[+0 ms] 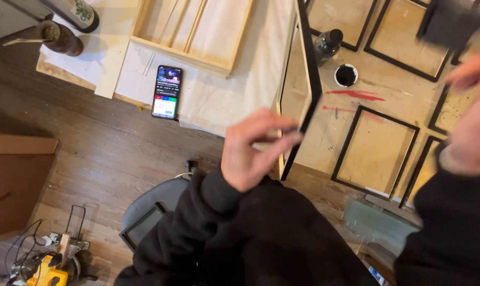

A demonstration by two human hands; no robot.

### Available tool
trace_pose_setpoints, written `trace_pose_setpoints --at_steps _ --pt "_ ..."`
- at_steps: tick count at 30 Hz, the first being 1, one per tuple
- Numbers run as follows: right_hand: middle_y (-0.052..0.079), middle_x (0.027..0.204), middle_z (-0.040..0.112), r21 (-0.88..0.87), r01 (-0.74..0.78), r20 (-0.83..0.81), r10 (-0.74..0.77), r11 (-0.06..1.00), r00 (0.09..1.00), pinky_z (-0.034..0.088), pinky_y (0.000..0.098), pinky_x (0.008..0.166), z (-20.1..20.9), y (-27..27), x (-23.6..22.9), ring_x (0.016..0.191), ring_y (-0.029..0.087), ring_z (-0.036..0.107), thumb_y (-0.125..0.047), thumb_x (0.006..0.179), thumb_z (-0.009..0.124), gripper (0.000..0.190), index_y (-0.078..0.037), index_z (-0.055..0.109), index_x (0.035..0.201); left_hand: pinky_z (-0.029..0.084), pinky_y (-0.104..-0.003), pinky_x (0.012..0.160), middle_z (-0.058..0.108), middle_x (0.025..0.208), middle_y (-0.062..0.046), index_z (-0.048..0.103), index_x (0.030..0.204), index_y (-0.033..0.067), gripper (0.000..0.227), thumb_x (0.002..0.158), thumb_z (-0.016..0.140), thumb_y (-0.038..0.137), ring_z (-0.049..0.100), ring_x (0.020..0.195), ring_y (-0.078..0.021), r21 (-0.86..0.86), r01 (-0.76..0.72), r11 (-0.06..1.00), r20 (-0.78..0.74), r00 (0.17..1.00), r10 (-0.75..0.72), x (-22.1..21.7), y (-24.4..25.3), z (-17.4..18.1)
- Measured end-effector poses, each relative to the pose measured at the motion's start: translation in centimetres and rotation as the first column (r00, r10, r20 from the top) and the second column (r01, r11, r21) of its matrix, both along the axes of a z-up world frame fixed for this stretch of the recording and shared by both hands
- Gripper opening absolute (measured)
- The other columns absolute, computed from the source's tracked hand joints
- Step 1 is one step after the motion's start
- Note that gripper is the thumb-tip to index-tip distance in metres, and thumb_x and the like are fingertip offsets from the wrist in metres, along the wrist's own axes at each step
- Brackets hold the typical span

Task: Applying black paint to the edges of wooden picture frames using a foam brush.

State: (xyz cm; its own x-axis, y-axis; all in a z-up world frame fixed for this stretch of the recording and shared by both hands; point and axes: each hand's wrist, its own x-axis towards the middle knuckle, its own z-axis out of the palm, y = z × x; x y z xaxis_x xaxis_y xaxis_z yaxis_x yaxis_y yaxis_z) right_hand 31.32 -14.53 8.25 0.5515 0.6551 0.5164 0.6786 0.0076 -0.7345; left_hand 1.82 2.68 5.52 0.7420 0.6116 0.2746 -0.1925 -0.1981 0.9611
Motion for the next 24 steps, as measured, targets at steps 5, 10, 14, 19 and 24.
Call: trace_pose_setpoints --at_steps 5,10,14,19,24 --pt "0.011 0.094 0.067 0.069 0.123 -0.009 -0.122 0.99 0.992 0.056 0.025 0.065 -2.2 0.0 -11.2 0.081 0.017 0.07 0.004 0.105 0.058 0.013 0.001 0.054 0.117 0.071 -0.03 0.075 0.079 0.101 -0.01 0.073 0.117 0.005 0.022 0.098 0.077 0.014 0.08 0.088 -0.0164 -0.209 -0.03 0.977 0.03 0.999 0.037 5.1 3.6 -3.1" --pt "0.013 0.129 0.061 -0.034 -0.005 -0.214 -0.002 0.999 0.977 0.061 0.0287 0.086 -5.1 0.8 -15.3 0.098 0.016 0.069 0.006 0.085 0.089 0.072 -0.003 0.044 0.141 0.07 -0.033 0.075 0.076 0.106 -0.014 0.072 0.118 -0.0027 0.026 0.095 0.078 0.008 0.078 0.087 -0.0188 -0.458 -0.032 0.889 0.156 0.981 0.115 7.3 4.4 -4.0" --pt "0.01 0.121 0.064 -0.105 0.031 -0.193 -0.051 0.994 0.98 0.059 0.0323 0.088 -5.0 2.4 -16.2 0.103 0.018 0.069 0.006 0.082 0.09 0.073 -0.003 0.045 0.139 0.069 -0.031 0.076 0.074 0.106 -0.011 0.072 0.117 -0.0054 0.028 0.093 0.08 0.006 0.076 0.09 -0.0156 -0.486 -0.114 0.867 0.114 0.975 0.192 7.8 3.8 -4.3" --pt "0.014 0.13 0.06 -0.139 0.043 -0.217 -0.073 0.989 0.973 0.061 0.0303 0.082 -4.6 3.3 -16.4 0.104 0.019 0.071 0.011 0.086 0.084 0.067 -0.002 0.044 0.138 0.068 -0.031 0.076 0.073 0.106 -0.01 0.072 0.119 -0.0071 0.031 0.093 0.08 0.005 0.074 0.088 -0.0134 -0.539 -0.129 0.833 0.113 0.968 0.223 7.5 3.6 -4.4" --pt "0.013 0.131 0.059 -0.083 0.036 -0.268 -0.057 0.996 0.962 0.063 0.0299 0.083 -4.6 4.2 -16.3 0.104 0.019 0.072 0.013 0.088 0.083 0.066 -0.002 0.045 0.139 0.066 -0.03 0.079 0.073 0.108 -0.01 0.071 0.122 -0.0067 0.032 0.094 0.078 0.005 0.074 0.091 -0.0154 -0.587 -0.142 0.797 0.102 0.964 0.247 6.7 2.2 -4.1"
